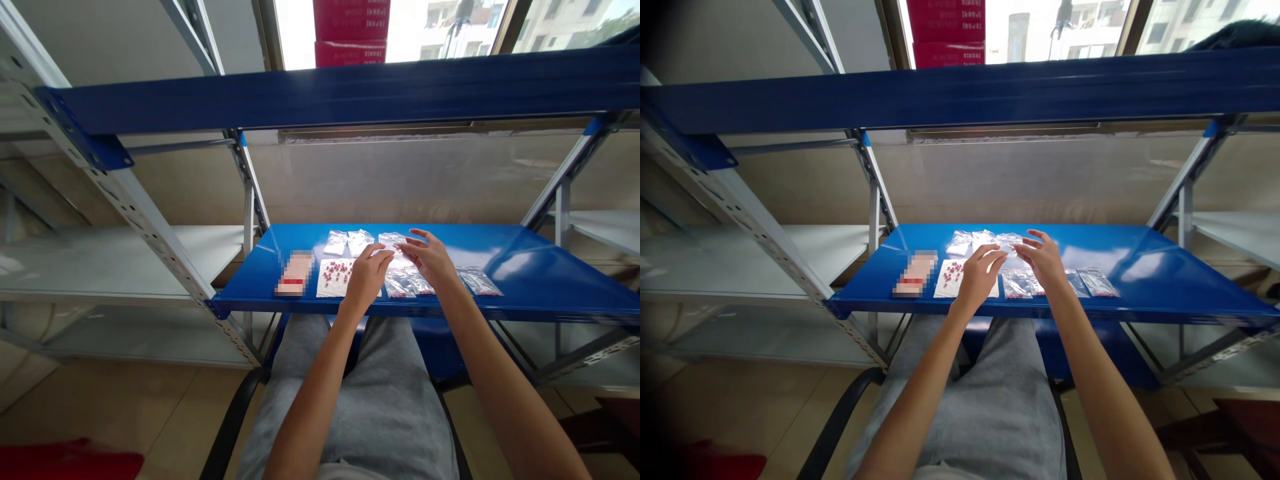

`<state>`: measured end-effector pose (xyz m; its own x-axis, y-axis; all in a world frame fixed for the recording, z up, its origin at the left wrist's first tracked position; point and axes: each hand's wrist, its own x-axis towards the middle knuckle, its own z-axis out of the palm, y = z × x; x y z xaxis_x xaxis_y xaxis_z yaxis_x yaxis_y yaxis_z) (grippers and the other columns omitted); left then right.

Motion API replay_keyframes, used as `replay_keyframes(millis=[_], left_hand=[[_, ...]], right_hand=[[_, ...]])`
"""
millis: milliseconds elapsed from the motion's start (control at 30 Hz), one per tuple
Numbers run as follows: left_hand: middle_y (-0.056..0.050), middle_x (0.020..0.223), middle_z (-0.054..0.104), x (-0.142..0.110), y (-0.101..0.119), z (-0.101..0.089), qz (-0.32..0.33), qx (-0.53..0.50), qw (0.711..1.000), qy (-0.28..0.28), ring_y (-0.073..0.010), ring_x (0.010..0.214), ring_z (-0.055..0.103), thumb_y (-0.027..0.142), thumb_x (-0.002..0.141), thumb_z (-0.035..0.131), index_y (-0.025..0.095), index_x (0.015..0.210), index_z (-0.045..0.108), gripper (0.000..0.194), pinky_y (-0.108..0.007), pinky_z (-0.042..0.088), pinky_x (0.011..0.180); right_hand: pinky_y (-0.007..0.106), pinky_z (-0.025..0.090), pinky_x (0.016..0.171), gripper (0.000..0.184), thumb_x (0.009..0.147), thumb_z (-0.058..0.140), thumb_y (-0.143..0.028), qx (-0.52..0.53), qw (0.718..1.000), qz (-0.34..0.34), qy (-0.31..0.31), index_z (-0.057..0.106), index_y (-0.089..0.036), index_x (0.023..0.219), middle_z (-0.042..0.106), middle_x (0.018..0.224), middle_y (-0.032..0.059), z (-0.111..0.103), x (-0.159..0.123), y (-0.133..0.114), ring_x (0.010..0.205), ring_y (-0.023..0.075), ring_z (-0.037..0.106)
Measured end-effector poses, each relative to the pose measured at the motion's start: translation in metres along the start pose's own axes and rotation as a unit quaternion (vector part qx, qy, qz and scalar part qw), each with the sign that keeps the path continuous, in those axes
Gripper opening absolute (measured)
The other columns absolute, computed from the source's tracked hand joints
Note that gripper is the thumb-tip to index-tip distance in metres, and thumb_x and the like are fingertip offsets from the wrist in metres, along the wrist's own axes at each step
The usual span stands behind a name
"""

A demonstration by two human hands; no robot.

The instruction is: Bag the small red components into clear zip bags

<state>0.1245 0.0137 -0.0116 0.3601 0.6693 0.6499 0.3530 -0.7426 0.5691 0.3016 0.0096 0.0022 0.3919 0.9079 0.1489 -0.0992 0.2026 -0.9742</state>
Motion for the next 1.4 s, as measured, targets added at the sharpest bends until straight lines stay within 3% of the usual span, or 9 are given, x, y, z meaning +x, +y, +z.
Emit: replay_keyframes(millis=[67, 133, 233, 333, 567, 833, 967, 1100, 1400], left_hand=[[-0.012, 0.125, 0.066, -0.014, 0.006, -0.006, -0.058, -0.085, 0.991, 0.089, -0.0228, 0.119, 0.065, 0.036, 0.101, 0.054, 0.02, 0.11, 0.072, 0.025, -0.036, 0.058, 0.1], [-0.013, 0.126, 0.064, -0.024, 0.009, -0.011, -0.124, -0.179, 0.966, 0.138, -0.0227, 0.113, 0.068, 0.04, 0.097, 0.061, 0.019, 0.115, 0.068, 0.029, -0.034, 0.061, 0.092], [-0.01, 0.112, 0.069, -0.031, 0.009, -0.021, -0.212, -0.305, 0.921, 0.12, -0.0191, 0.091, 0.075, 0.039, 0.092, 0.07, 0.019, 0.126, 0.059, 0.041, -0.032, 0.064, 0.082], [-0.004, 0.089, 0.072, -0.031, 0.004, -0.033, -0.246, -0.361, 0.896, 0.079, -0.0156, 0.072, 0.074, 0.034, 0.089, 0.072, 0.017, 0.122, 0.059, 0.039, -0.031, 0.063, 0.076], [-0.002, 0.082, 0.072, -0.034, -0.007, -0.05, -0.242, -0.289, 0.926, -0.01, -0.0149, 0.072, 0.072, 0.03, 0.086, 0.073, 0.018, 0.119, 0.064, 0.036, -0.024, 0.056, 0.064], [-0.005, 0.085, 0.073, -0.034, -0.012, -0.058, -0.207, -0.251, 0.943, -0.071, -0.0155, 0.075, 0.071, 0.028, 0.085, 0.071, 0.017, 0.106, 0.07, 0.024, -0.026, 0.055, 0.071], [-0.004, 0.082, 0.071, -0.033, -0.011, -0.061, -0.208, -0.234, 0.948, -0.048, -0.0148, 0.074, 0.069, 0.027, 0.085, 0.069, 0.017, 0.1, 0.072, 0.018, -0.025, 0.055, 0.069], [-0.004, 0.081, 0.071, -0.032, -0.007, -0.064, -0.222, -0.237, 0.945, -0.024, -0.0143, 0.073, 0.068, 0.026, 0.085, 0.068, 0.017, 0.099, 0.072, 0.017, -0.024, 0.055, 0.068], [-0.004, 0.076, 0.073, -0.033, -0.008, -0.065, -0.226, -0.237, 0.943, -0.061, -0.0145, 0.069, 0.069, 0.03, 0.088, 0.066, 0.017, 0.097, 0.07, 0.017, -0.024, 0.054, 0.065]], right_hand=[[0.04, 0.06, 0.1, 0.068, 0.058, 0.093, -0.034, 0.004, 1.0, -0.017, -0.008, 0.061, -0.025, 0.117, 0.064, 0.129, 0.0115, 0.009, -0.011, -0.009, 0.114, 0.0283, 0.069], [0.042, 0.06, 0.1, 0.069, 0.061, 0.092, -0.036, -0.006, 0.999, -0.03, -0.034, 0.062, -0.025, 0.122, 0.063, 0.131, 0.0118, 0.018, -0.023, -0.017, 0.112, 0.0292, 0.07], [0.044, 0.061, 0.096, 0.067, 0.065, 0.09, -0.039, -0.03, 0.995, -0.043, -0.08, 0.063, -0.025, 0.125, 0.066, 0.128, 0.0115, 0.03, -0.037, -0.026, 0.106, 0.0286, 0.073], [0.044, 0.061, 0.09, 0.054, 0.07, 0.086, -0.042, -0.063, 0.992, -0.037, -0.1, 0.067, -0.021, 0.116, 0.071, 0.119, 0.0117, 0.035, -0.043, -0.029, 0.096, 0.0267, 0.075], [0.034, 0.058, 0.075, 0.049, 0.075, 0.082, -0.051, -0.123, 0.98, -0.013, -0.154, 0.071, -0.02, 0.111, 0.072, 0.108, 0.0106, 0.028, -0.04, -0.027, 0.087, 0.0237, 0.075], [0.035, 0.058, 0.074, 0.049, 0.07, 0.085, -0.056, -0.139, 0.978, -0.012, -0.155, 0.075, -0.017, 0.099, 0.072, 0.096, 0.009, 0.024, -0.037, -0.03, 0.081, 0.0215, 0.071], [0.037, 0.059, 0.078, 0.044, 0.069, 0.085, -0.058, -0.15, 0.975, -0.032, -0.16, 0.074, -0.017, 0.083, 0.072, 0.089, 0.0079, 0.02, -0.033, -0.029, 0.08, 0.0211, 0.07], [0.038, 0.058, 0.079, 0.046, 0.07, 0.084, -0.06, -0.15, 0.975, -0.036, -0.158, 0.072, -0.017, 0.082, 0.071, 0.083, 0.007, 0.017, -0.033, -0.031, 0.082, 0.0226, 0.071], [0.032, 0.056, 0.067, 0.049, 0.069, 0.083, -0.063, -0.177, 0.971, -0.026, -0.158, 0.066, -0.019, 0.079, 0.071, 0.082, 0.0076, 0.02, -0.034, -0.033, 0.078, 0.0219, 0.071]])
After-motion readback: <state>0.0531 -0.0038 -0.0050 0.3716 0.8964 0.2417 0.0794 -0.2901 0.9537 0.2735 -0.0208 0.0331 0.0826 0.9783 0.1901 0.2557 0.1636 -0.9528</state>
